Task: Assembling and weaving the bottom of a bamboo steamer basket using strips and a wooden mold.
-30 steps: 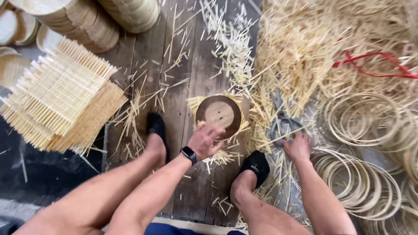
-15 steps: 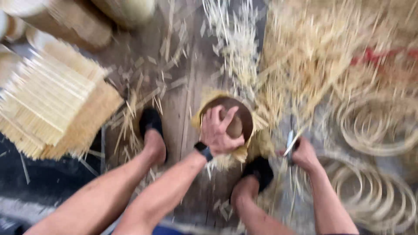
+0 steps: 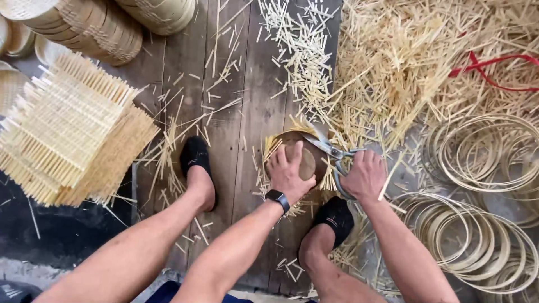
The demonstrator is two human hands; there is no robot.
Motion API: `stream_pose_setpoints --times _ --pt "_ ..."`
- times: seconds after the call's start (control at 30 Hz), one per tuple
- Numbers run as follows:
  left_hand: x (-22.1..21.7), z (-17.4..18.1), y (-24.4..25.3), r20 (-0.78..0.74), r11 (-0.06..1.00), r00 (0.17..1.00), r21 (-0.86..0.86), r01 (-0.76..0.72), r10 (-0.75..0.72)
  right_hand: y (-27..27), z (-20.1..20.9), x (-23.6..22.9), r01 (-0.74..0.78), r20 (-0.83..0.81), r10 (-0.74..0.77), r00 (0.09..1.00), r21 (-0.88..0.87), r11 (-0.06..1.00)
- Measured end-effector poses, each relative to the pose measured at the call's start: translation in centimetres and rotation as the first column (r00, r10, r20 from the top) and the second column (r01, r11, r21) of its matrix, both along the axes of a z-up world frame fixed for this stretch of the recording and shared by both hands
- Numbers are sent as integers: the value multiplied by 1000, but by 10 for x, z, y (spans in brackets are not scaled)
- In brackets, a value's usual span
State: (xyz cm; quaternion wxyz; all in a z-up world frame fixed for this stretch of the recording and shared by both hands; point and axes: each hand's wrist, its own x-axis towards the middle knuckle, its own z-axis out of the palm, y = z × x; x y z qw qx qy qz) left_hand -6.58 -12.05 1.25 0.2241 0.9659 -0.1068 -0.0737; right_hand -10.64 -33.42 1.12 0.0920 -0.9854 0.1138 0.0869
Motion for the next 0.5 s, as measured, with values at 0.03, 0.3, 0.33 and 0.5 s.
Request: stream_pose_setpoints --times 0.03,0.3,0.33,0.5 --pt "2 1 4 -1 1000 1000 3 1 -1 -8 -16 -10 1 -1 -1 1000 3 1000" --pt "23 7 24 -82 922 918 -6 388 -387 -39 -43 -28 -87 -19 85 996 -121 989" --pt "26 7 24 -76 922 919 -5 386 -386 -32 -35 -19 -88 -13 87 996 -123 988" --pt "36 6 33 -140 867 856 -38 497 -497 -43 -62 -25 -62 -213 49 976 -52 997"
